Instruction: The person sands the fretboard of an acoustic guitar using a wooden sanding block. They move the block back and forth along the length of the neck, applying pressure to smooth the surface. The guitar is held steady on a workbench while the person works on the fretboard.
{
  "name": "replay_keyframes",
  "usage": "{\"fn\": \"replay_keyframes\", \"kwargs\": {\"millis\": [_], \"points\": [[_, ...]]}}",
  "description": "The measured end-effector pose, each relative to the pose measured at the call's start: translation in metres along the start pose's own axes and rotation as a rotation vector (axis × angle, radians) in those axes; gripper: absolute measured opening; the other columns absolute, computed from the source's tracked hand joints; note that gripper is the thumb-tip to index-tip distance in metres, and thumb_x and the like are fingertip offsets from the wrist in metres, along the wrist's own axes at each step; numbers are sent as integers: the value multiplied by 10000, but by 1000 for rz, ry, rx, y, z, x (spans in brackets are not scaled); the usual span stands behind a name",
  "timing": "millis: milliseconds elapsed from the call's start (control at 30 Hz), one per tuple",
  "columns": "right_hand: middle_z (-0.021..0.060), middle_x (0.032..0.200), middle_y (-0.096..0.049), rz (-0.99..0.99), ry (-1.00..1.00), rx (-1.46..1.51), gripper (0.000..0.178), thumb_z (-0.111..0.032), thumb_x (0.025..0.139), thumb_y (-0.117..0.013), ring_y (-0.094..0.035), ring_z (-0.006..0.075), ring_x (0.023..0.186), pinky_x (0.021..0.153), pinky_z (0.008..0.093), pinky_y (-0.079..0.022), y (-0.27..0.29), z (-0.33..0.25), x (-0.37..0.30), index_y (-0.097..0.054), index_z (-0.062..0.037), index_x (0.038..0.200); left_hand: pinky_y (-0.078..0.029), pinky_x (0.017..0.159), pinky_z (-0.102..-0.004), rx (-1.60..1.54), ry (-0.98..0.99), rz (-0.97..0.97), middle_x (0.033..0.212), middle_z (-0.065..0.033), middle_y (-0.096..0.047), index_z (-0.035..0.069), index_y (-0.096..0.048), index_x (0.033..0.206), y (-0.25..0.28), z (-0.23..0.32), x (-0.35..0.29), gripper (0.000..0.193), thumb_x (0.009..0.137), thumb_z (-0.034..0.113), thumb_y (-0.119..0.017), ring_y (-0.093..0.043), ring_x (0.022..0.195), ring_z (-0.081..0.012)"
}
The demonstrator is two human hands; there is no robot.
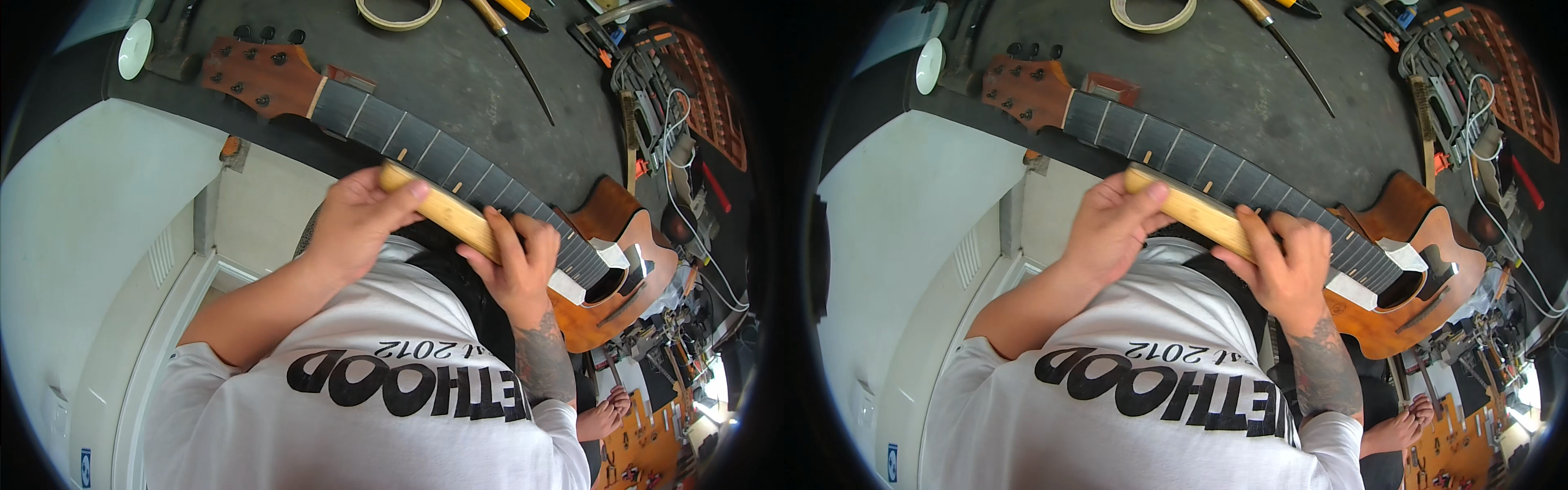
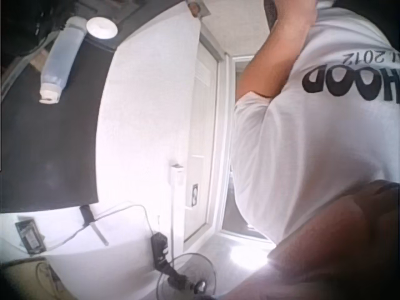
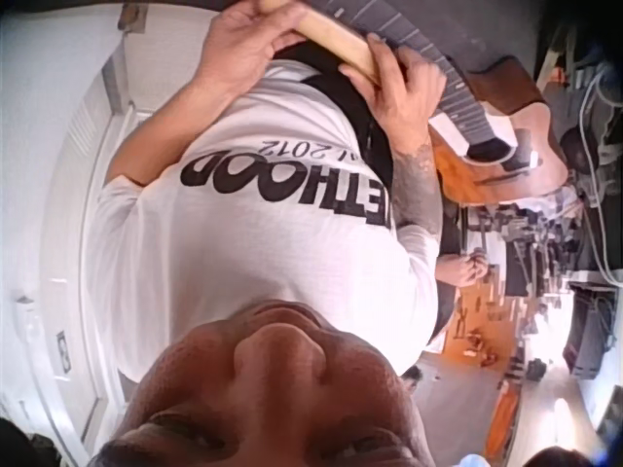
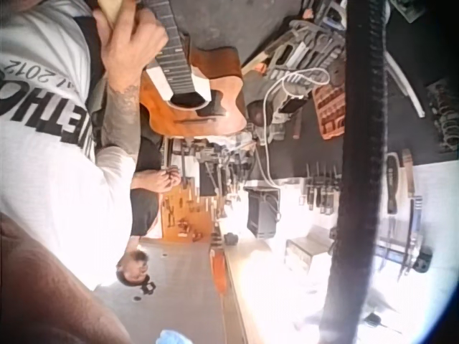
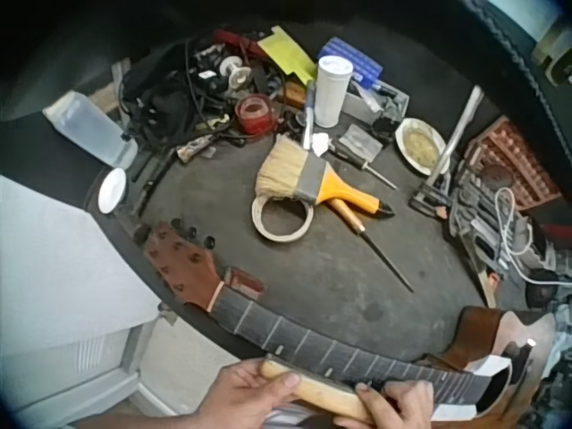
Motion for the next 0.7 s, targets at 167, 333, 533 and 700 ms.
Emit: {"fn": "replay_keyframes", "kwargs": {"millis": [167, 333, 533, 700], "points": [[38, 931, -552, 2, 19, 5, 566, -453, 751, -842, -523, 220, 798, 712, 358, -397, 6, 7, -8, -737, -110, 1189, -586, 907, -308, -21, -2, -13, 1077, -93, -719, -18, -665, 1126, -9, -9, -2, 235, 993, 170, -710, -704, 981, -149], [27, 949, -574, 3, -5, 26, 560, -444, 749, -844, -536, 213, 804, 725, 349, -395, -8, -11, 14, -740, -123, 1196, -588, 921, -317, -102, -66, -15, 1099, -110, -720, -19, -643, 1166, 7, 12, -1, 216, 1014, 134, -667, -713, 1014, -173], [33, 944, -538, -30, -24, -56, 588, -486, 728, -833, -525, 216, 824, 717, 361, -389, 21, 18, -30, -747, -121, 1180, -574, 898, -281, -11, 54, -95, 1069, -92, -715, -27, -656, 1158, -22, -17, -4, 257, 998, 169, -704, -698, 973, -134], [36, 946, -559, -9, 11, -5, 598, -476, 728, -833, -528, 214, 794, 717, 358, -392, 11, 11, -13, -742, -114, 1196, -579, 901, -282, 5, 43, -19, 1071, -91, -718, -20, -662, 1162, -11, -9, -3, 247, 1002, 165, -695, -700, 984, -140]]}}
Point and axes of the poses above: each hand's wrist, its own x-axis towards the middle knuckle, its own y-axis out of the back of the hand, z = x × y, the point moved 1 cm from there along x, towards the middle knuckle
